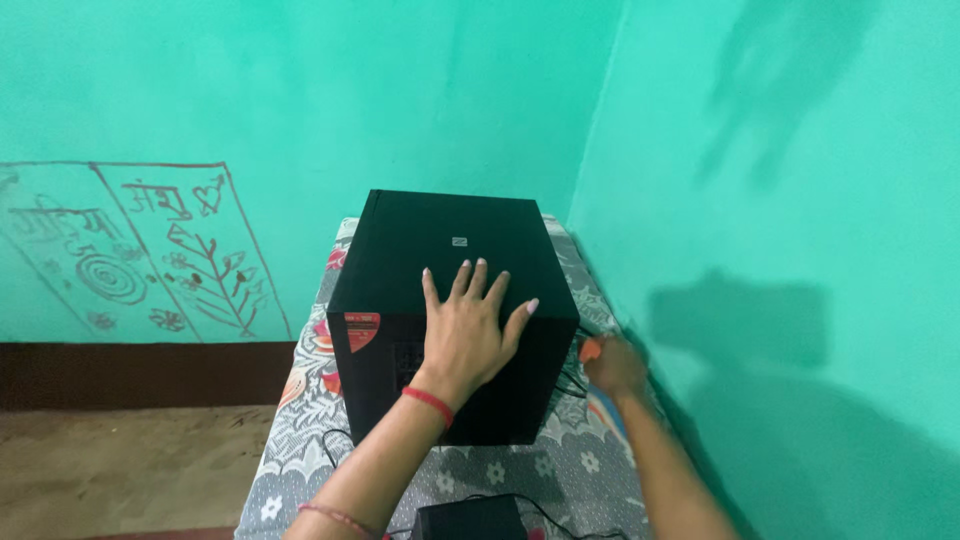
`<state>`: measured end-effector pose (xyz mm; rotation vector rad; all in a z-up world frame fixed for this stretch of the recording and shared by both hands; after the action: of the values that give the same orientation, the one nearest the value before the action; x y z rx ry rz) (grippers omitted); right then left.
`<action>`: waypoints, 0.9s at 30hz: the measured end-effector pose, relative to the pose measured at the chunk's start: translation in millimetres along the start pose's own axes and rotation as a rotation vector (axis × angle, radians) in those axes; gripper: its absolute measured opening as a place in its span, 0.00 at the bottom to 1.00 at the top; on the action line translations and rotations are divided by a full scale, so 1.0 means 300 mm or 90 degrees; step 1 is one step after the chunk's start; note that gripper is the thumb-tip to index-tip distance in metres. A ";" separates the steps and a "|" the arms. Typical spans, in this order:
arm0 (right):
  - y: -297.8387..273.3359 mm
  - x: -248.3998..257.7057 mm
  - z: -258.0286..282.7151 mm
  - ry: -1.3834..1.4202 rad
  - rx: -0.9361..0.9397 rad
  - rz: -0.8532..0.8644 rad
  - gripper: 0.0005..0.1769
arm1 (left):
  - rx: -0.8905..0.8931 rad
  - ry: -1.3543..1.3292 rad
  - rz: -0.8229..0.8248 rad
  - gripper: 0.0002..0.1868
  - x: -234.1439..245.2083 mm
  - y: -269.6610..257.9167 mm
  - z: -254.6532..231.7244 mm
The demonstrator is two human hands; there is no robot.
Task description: The person wipes the exterior of a black computer tower and two small black speakers using a cloth. They also wipe a power cable and rearrange the speakers on top of the tower.
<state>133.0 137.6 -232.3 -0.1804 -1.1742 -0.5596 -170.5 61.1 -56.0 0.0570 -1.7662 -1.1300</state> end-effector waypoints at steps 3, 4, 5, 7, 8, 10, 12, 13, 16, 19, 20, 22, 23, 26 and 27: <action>0.047 0.175 0.064 0.063 -0.048 -0.020 0.20 | -0.004 -0.017 0.035 0.38 0.004 0.101 0.077; 0.046 0.238 0.092 0.074 -0.040 -0.075 0.22 | -0.009 0.012 0.044 0.37 0.010 0.153 0.120; 0.038 0.307 0.119 0.083 -0.031 -0.130 0.25 | -0.013 0.041 0.053 0.35 0.021 0.195 0.163; 0.013 0.436 0.184 0.134 -0.033 -0.137 0.19 | -0.005 0.039 0.100 0.36 0.044 0.259 0.225; -0.010 0.488 0.217 0.135 -0.025 -0.150 0.21 | 0.001 0.036 0.127 0.36 0.052 0.257 0.247; -0.059 0.583 0.267 0.137 -0.010 -0.178 0.27 | -0.018 0.029 0.142 0.35 0.063 0.237 0.285; -0.122 0.630 0.319 0.146 -0.043 -0.168 0.26 | -0.033 0.010 0.160 0.35 0.070 0.212 0.323; -0.161 0.640 0.347 0.151 -0.058 -0.162 0.26 | -0.038 -0.005 0.172 0.35 0.072 0.191 0.342; -0.285 0.630 0.426 0.110 -0.066 -0.204 0.25 | -0.071 -0.040 0.182 0.36 0.072 0.108 0.397; -0.427 0.608 0.479 0.127 -0.057 -0.256 0.28 | -0.114 -0.087 0.179 0.36 0.064 0.026 0.420; -0.474 0.602 0.496 0.127 -0.064 -0.259 0.25 | -0.131 -0.104 0.174 0.36 0.066 0.015 0.414; -0.561 0.588 0.529 0.124 -0.074 -0.264 0.18 | -0.157 -0.127 0.166 0.36 0.070 -0.018 0.396; -0.598 0.590 0.537 0.124 -0.092 -0.265 0.18 | -0.168 -0.138 0.163 0.36 0.072 -0.037 0.383; -0.682 0.602 0.573 0.127 -0.097 -0.288 0.17 | -0.220 -0.164 0.117 0.34 0.095 -0.080 0.338; -0.702 0.600 0.588 0.128 -0.072 -0.306 0.16 | -0.244 -0.184 0.083 0.34 0.103 -0.096 0.319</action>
<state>-69.4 -25.8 -31.8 0.0668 -0.9893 -1.0440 -270.2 92.4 -60.8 -0.4667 -1.7394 -1.4145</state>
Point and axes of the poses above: each hand's wrist, its own y-axis towards the middle knuckle, its own x-axis out of the back of the hand, z = x × y, the point moved 3 cm from there along y, towards the middle knuckle, and after that the axes turned 12 degrees about -x, right-handed, at the moved point
